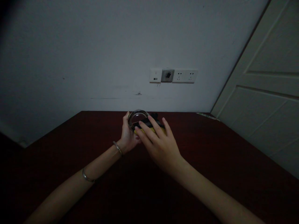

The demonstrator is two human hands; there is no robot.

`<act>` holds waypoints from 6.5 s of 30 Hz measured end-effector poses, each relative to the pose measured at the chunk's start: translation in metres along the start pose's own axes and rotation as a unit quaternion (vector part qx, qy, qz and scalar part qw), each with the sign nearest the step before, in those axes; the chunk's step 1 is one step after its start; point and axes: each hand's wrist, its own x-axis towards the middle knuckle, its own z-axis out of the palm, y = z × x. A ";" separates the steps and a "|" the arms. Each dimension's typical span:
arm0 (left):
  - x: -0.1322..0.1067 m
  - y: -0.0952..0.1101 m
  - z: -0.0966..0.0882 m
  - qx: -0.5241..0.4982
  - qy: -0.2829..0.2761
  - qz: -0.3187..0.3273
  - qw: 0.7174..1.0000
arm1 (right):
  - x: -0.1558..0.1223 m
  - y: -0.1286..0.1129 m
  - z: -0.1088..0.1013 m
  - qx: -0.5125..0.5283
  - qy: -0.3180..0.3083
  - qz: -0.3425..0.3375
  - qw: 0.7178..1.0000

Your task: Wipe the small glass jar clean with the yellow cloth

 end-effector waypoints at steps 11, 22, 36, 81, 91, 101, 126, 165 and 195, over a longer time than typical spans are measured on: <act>-0.003 0.010 0.000 0.000 -0.011 -0.024 1.000 | -0.013 0.001 0.002 -0.026 0.006 0.038 0.999; -0.006 -0.004 0.003 0.010 -0.011 -0.035 0.999 | 0.003 0.004 0.000 -0.036 -0.011 0.015 0.999; 0.003 -0.002 -0.002 0.003 0.014 -0.057 0.998 | -0.005 0.003 0.008 -0.012 -0.023 -0.021 0.999; -0.009 -0.010 0.000 0.029 -0.049 -0.046 0.997 | 0.005 0.004 0.001 0.007 0.011 0.005 1.000; -0.001 0.004 0.005 -0.015 -0.025 0.000 1.000 | -0.008 -0.009 -0.001 0.031 0.001 0.003 1.000; -0.010 -0.012 0.002 0.019 -0.056 -0.041 0.997 | 0.007 0.004 -0.004 0.008 0.010 0.009 1.000; -0.006 0.003 -0.004 0.037 -0.071 -0.029 0.996 | -0.009 0.004 -0.005 -0.003 -0.008 0.031 0.999; 0.001 0.012 0.001 0.118 -0.057 0.007 0.991 | -0.028 0.024 0.004 0.036 0.003 0.077 0.996; 0.027 0.012 -0.058 0.819 -0.099 0.195 0.531 | -0.075 0.044 0.114 0.137 -0.178 0.119 0.967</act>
